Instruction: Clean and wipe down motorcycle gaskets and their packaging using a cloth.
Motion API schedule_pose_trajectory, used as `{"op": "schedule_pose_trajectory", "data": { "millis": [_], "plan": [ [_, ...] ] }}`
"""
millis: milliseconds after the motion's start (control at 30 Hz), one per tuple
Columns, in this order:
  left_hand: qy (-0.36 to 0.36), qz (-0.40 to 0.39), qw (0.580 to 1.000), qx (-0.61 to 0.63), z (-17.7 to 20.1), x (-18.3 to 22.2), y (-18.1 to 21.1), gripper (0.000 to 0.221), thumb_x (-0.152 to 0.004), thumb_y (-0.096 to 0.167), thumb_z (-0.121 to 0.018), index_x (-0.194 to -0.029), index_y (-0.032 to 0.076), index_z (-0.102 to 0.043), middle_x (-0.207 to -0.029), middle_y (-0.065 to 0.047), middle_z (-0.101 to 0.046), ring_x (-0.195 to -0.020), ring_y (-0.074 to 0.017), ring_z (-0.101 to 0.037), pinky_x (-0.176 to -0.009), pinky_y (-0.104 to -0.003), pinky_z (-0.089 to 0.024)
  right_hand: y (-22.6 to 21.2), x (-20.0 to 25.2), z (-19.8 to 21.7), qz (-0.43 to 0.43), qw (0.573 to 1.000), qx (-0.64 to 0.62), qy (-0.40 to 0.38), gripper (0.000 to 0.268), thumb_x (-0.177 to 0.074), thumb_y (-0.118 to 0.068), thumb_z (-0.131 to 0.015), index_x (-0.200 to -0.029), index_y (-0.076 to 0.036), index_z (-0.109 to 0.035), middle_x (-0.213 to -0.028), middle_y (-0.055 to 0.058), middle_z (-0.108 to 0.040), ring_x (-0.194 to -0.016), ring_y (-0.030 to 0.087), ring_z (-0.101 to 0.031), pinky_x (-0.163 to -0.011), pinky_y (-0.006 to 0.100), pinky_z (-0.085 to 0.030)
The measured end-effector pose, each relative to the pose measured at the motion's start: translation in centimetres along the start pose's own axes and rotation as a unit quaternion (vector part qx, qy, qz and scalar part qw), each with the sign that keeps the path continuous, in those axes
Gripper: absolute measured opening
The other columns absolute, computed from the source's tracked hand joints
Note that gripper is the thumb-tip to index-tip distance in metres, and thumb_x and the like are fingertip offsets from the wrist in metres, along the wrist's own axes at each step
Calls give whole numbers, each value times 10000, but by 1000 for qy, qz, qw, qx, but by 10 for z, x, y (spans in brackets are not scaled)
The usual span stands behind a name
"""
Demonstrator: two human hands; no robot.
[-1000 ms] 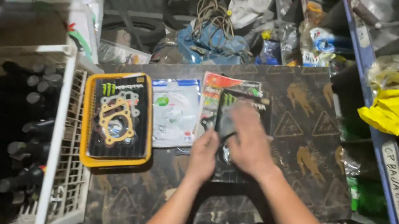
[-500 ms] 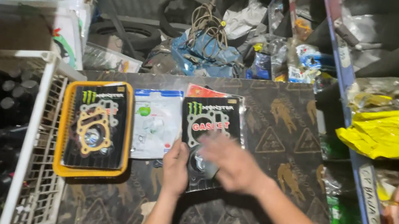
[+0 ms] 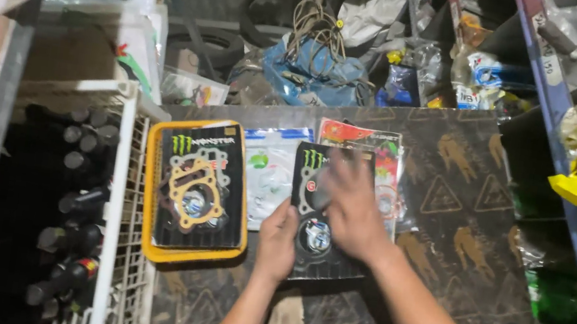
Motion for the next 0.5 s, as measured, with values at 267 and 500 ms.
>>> {"op": "schedule_pose_trajectory", "data": {
  "millis": [267,500],
  "plan": [
    [4,14,999,30,14,9,9,415,-1065,284,-457,-1299,45,-703,-1169,-150,-755,-1113,-208,-648,-1042,-451,-478,5,18,-8,-83,992,-22,-89,671,-761,-30,-619,-1422,-145,-610,-1586,188,-456,-1473,604,-218,-1161,676,-280],
    [37,31,999,-3,-5,-3,-2,455,-1067,341,-448,-1340,57,-677,-1298,-130,-712,-1262,-231,-595,-1148,-439,-388,-1,29,5,58,987,-118,-93,502,-968,-308,-473,-1415,-154,-643,-1496,158,-579,-1429,489,-424,-1193,582,-326]
  ]
}}
Point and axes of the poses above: each hand's wrist, its own x-axis away from the middle knuckle, its own z-axis out of the back of the hand, y = z × x, the point moved 5 cm from there along -x, towards the middle knuckle
